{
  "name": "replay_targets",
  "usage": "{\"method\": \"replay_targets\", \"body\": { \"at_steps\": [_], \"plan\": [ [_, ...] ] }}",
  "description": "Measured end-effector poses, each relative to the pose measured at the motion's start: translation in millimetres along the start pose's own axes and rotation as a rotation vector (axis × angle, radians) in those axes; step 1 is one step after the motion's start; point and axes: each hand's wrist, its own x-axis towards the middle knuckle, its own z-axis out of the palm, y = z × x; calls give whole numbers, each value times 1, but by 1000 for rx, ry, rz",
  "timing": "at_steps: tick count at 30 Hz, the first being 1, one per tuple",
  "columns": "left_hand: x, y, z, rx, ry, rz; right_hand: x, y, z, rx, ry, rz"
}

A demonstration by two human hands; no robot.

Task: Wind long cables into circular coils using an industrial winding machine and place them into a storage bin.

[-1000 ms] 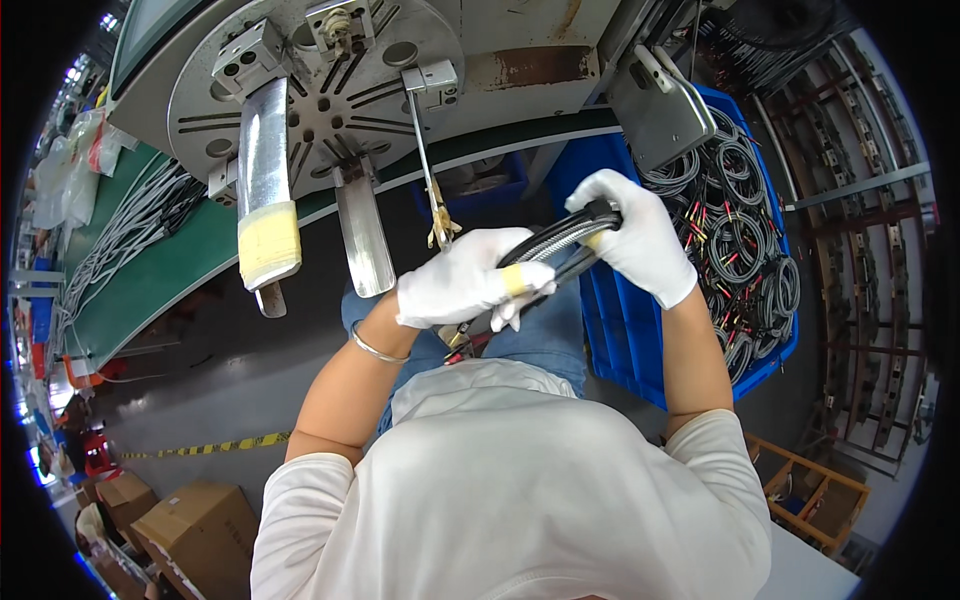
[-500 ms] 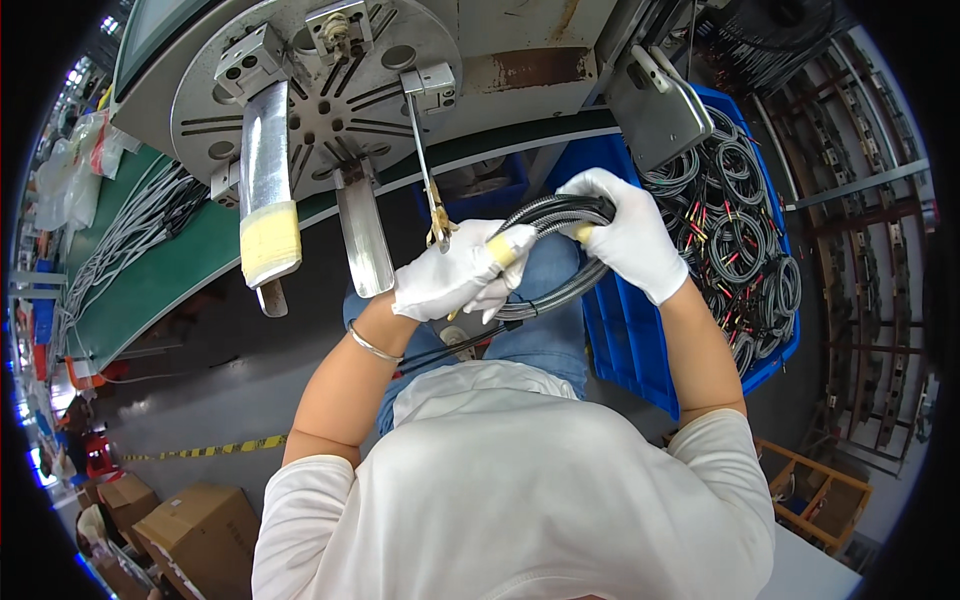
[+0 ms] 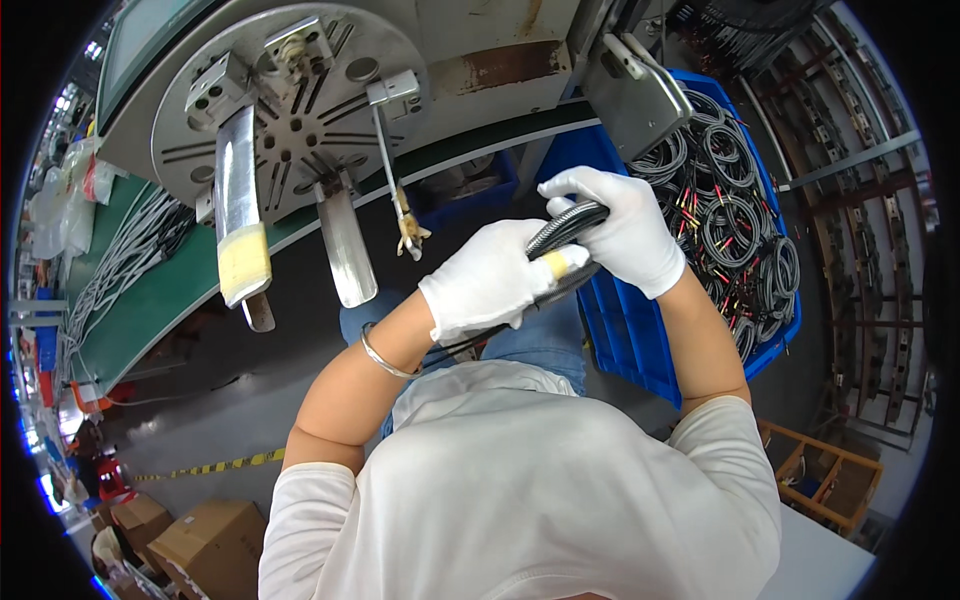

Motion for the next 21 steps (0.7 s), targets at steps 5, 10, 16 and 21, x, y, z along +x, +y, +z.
{"method": "replay_targets", "body": {
  "at_steps": [5,10,16,21],
  "plan": [
    [-12,40,33,744,560,820,-14,11,-46,177,126,44],
    [-36,57,56,525,253,1571,-38,30,-116,407,603,243],
    [27,26,74,215,157,600,-32,36,-120,906,881,306],
    [78,38,85,-322,326,670,-6,17,-70,1001,849,299]
  ]
}}
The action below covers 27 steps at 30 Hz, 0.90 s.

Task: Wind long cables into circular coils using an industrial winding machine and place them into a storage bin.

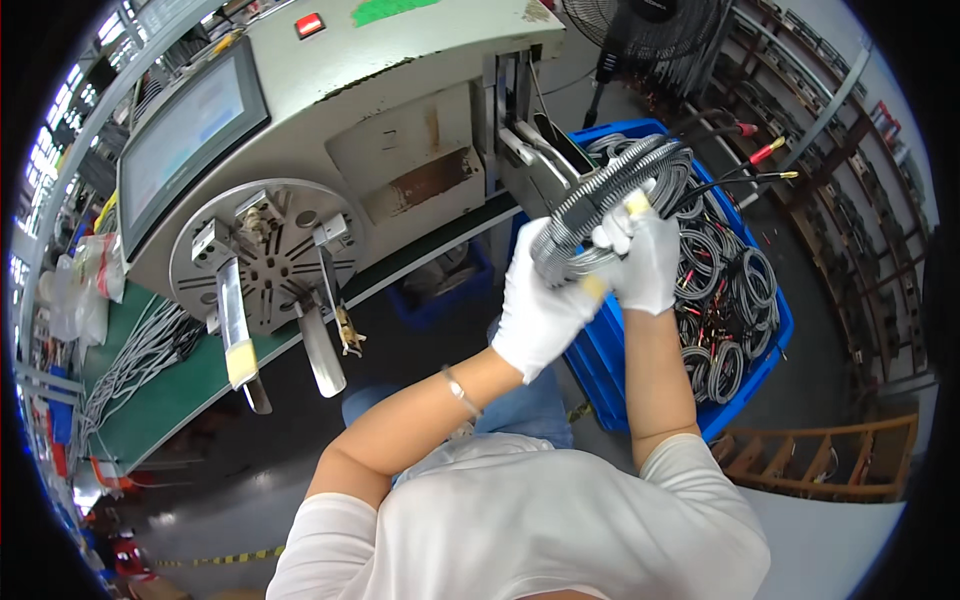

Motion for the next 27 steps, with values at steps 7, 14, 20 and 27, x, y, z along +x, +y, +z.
{"method": "replay_targets", "body": {
  "at_steps": [7,14,20,27],
  "plan": [
    [40,20,-16,-198,191,-172,8,-5,21,291,-314,-60],
    [78,16,-9,-259,202,-224,56,-5,48,-19,-290,-281],
    [122,2,-32,-114,310,-7,126,18,56,-745,-94,-770],
    [146,-29,-44,35,455,182,156,64,54,-654,-18,-516]
  ]
}}
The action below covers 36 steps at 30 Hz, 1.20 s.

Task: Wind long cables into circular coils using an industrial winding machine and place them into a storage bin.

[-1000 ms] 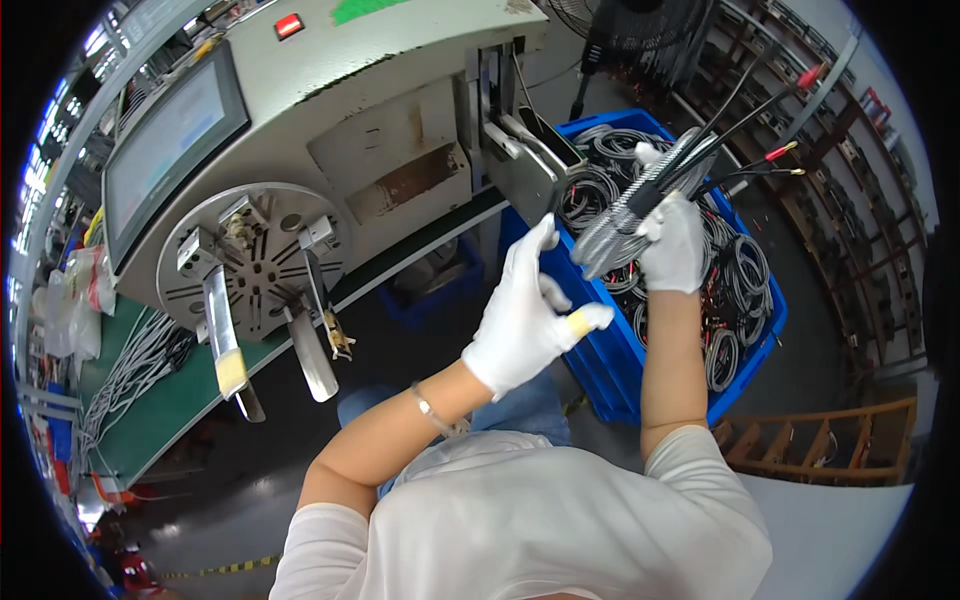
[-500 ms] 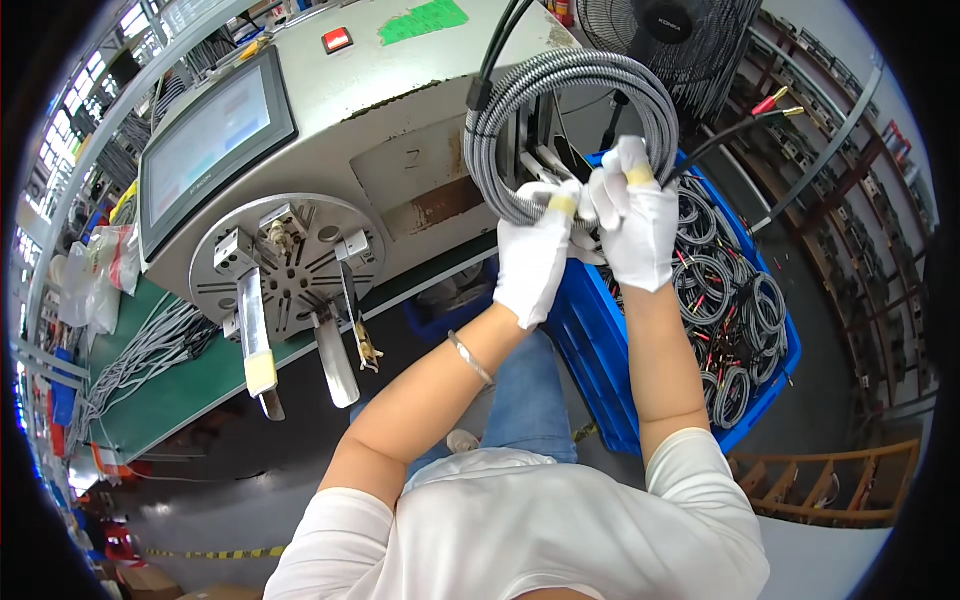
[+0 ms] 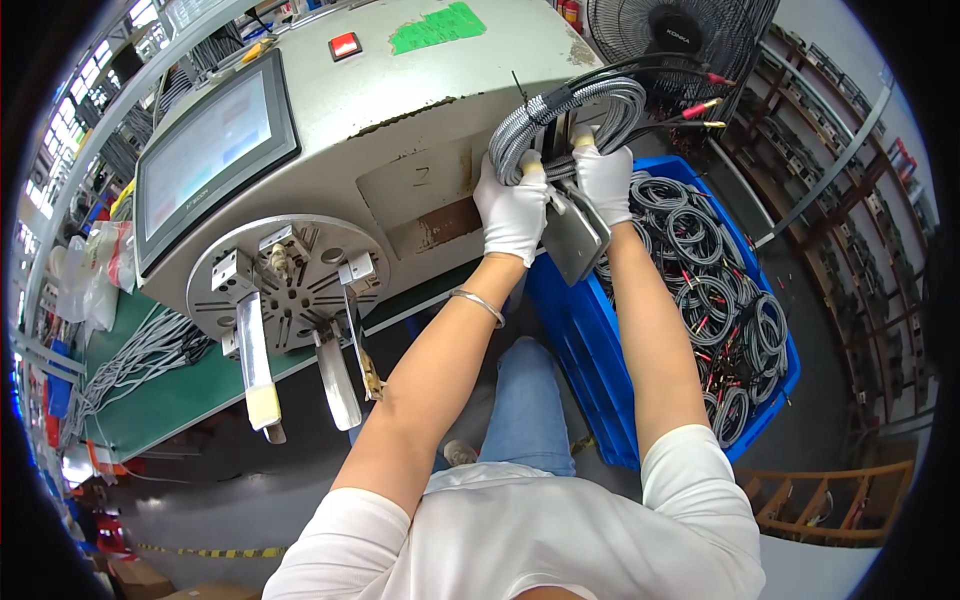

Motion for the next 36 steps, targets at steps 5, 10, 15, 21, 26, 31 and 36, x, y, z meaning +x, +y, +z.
{"method": "replay_targets", "body": {
  "at_steps": [5,10,15,21,26,31,36],
  "plan": [
    [-1,-10,-2,-58,-10,-95,-1,6,0,97,-18,-15],
    [3,-21,-2,-31,-2,1,-1,5,1,148,-47,1],
    [3,-19,-1,-33,2,-13,-2,5,2,168,-33,56],
    [-19,46,-7,-45,-44,-119,-4,-52,-29,306,-44,11],
    [-58,94,-46,351,-313,-268,-37,-133,-90,227,-126,-359],
    [-99,100,-72,170,-311,-128,-101,-117,-117,137,-577,-179],
    [-143,84,-110,246,-708,-792,-203,-61,-134,164,-715,935]
  ]
}}
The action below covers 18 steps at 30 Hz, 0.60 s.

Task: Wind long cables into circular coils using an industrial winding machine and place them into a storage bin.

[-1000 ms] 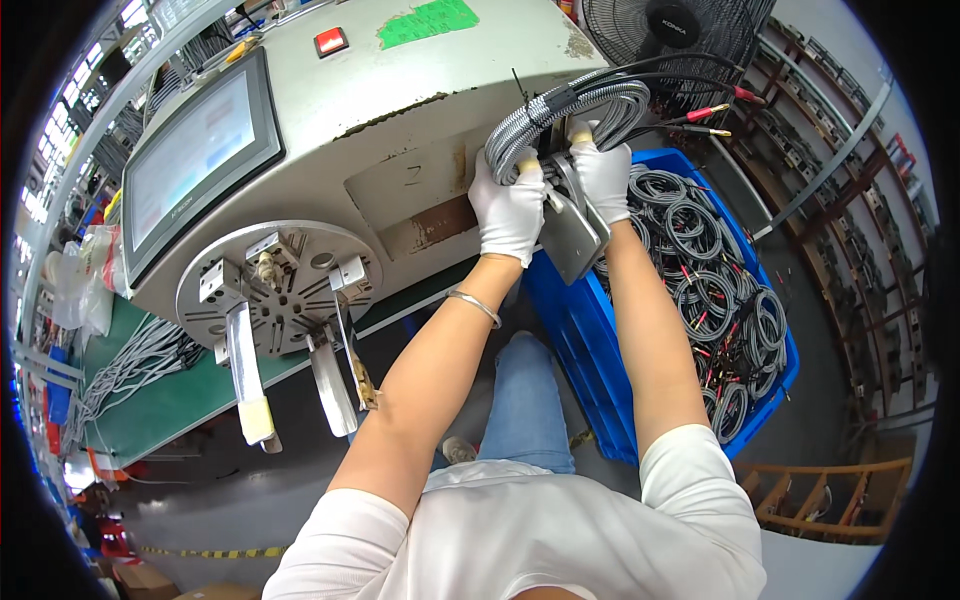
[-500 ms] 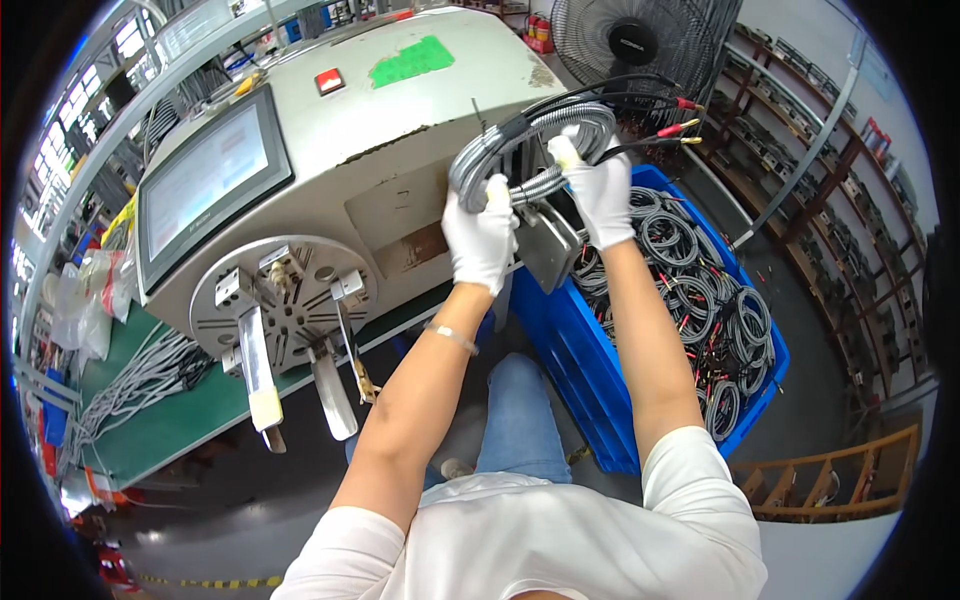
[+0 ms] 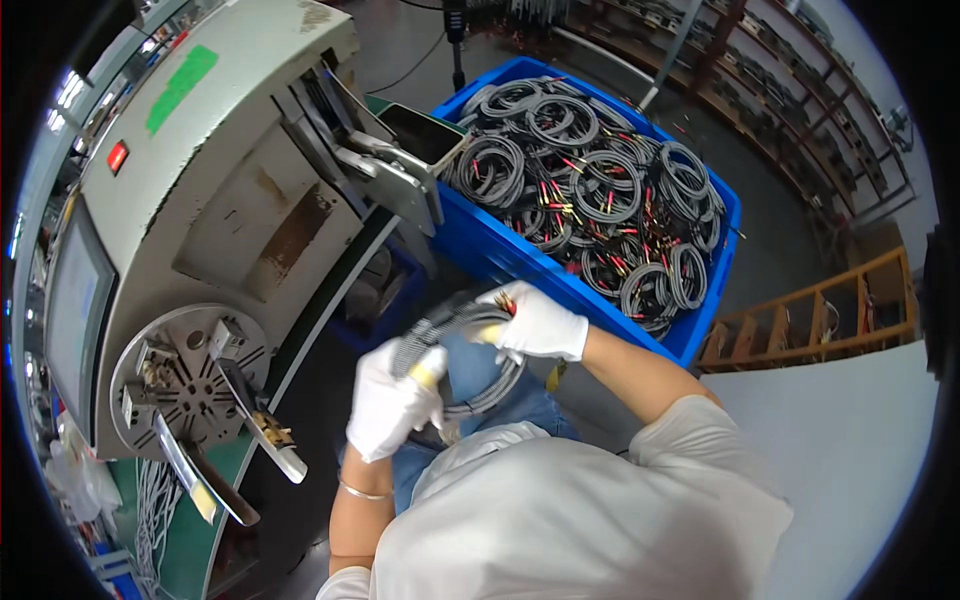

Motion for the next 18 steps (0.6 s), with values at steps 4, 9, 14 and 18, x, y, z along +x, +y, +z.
{"method": "replay_targets", "body": {
  "at_steps": [4,9,14,18],
  "plan": [
    [29,-69,13,-180,-233,-306,-11,61,-23,25,214,221],
    [35,-135,-19,43,-232,-157,-51,76,-106,-310,799,50],
    [5,-194,-85,16,91,-334,-64,89,-190,-1059,1382,100],
    [-43,-258,-124,53,365,-385,-37,112,-195,-1053,909,-113]
  ]
}}
